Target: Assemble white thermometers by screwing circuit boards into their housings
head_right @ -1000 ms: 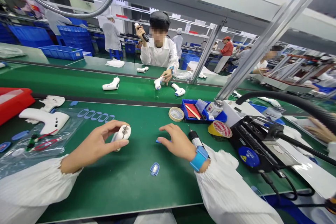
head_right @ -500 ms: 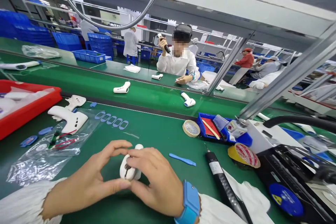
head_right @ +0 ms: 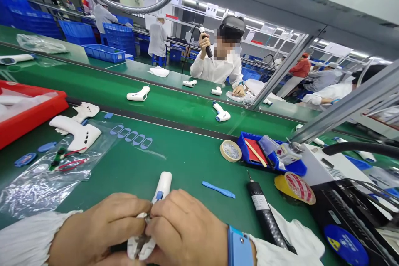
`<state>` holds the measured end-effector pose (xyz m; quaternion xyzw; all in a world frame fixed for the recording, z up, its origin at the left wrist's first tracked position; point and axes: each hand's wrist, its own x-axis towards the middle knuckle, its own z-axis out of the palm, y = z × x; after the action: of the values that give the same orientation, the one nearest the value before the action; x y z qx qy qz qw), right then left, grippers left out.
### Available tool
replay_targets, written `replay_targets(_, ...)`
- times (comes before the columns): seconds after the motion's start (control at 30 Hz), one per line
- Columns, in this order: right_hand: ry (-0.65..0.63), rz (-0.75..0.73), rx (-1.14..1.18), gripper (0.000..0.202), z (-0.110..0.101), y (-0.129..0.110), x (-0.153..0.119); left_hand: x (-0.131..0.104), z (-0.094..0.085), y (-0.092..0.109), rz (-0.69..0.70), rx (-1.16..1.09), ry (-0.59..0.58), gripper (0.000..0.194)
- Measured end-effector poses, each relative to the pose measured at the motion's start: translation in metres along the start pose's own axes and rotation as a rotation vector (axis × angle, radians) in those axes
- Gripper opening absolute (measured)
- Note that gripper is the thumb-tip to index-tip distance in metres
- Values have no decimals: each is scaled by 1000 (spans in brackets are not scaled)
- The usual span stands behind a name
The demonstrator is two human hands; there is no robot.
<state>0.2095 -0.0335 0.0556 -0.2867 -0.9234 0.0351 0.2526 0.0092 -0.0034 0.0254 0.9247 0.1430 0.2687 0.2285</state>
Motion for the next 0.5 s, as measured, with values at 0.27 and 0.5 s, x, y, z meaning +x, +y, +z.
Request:
replay_targets(0.27, 125, 191, 98, 24, 9, 8, -12, -9, 4, 1, -141, 49, 22, 17)
replay_targets(0.5, 170, 362, 157, 26, -4, 23, -30, -53, -5, -8, -304, 8, 311, 32)
